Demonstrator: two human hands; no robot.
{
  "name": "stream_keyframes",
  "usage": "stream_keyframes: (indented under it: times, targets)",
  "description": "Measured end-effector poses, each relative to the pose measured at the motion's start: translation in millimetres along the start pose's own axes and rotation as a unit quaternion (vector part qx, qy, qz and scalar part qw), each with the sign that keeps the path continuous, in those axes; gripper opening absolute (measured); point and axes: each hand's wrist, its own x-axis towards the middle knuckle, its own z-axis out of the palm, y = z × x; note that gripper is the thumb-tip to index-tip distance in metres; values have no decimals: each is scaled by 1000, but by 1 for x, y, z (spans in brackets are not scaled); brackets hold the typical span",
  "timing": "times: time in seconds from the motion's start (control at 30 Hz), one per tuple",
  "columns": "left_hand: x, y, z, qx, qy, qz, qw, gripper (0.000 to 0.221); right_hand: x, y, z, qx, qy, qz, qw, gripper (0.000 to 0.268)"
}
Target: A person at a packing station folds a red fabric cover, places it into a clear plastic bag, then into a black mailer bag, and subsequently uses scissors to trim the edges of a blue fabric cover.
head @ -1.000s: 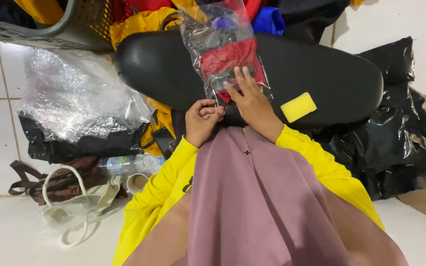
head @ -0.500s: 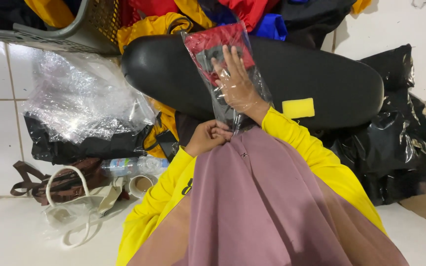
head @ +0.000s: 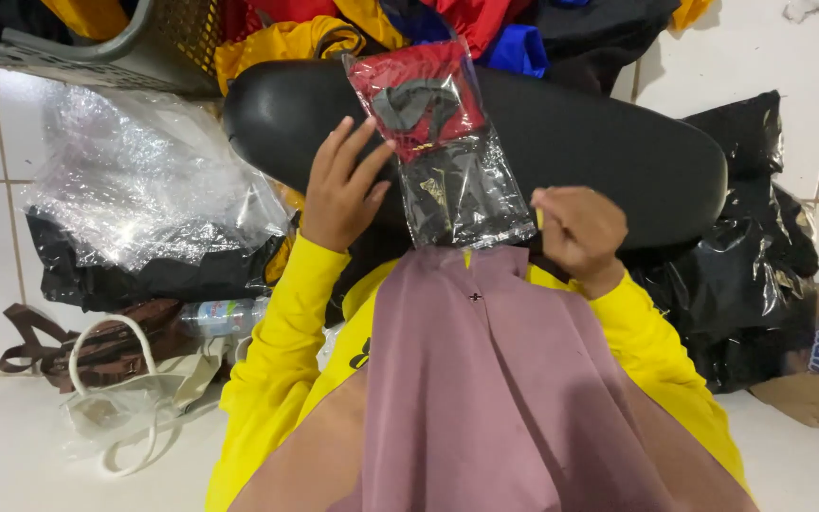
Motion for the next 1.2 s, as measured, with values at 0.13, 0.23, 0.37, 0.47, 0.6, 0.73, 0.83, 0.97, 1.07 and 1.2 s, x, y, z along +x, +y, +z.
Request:
stream_keyframes:
  times: [0.13, 0.23, 0.37, 0.47, 0.6, 0.73, 0.83, 0.97, 1.07, 1.2]
  targets:
    - [-2, 11, 34, -8, -3, 50, 999, 69, 38, 36, 16, -47, -78, -2, 996, 30]
    - [-1, 20, 41, 15, 61, 61, 996, 39, 34, 47, 45, -21, -224, -49, 973, 74]
    - [-24, 8, 51, 9, 55, 46, 997, 36, 37, 36, 66, 20, -163, -71, 984, 29]
    - [-29, 9, 32, 2, 56, 38, 998, 36, 48, 28, 53, 77, -152, -46, 984, 24]
    - [-24, 30, 0, -11, 84, 65, 994, 37, 58, 11, 24, 222, -154, 15, 963, 25]
    - [-34, 36, 12, -50, 92, 80, 991, 43, 45, -4, 23, 289, -146, 42, 945, 33]
    - [-44, 35, 29, -132, 93, 72, 984, 42, 34, -13, 33, 351, -106, 70, 928, 40]
    - [-39, 41, 23, -139, 85, 33, 986, 42, 40, -33, 41, 354, -85, 46, 930, 43]
    - [-26, 47, 7, -194, 80, -20, 978, 44, 40, -33, 49, 329, -70, 32, 941, 39]
    - [-19, 50, -1, -292, 66, -110, 948, 45, 24, -27, 63, 363, -40, 87, 927, 33]
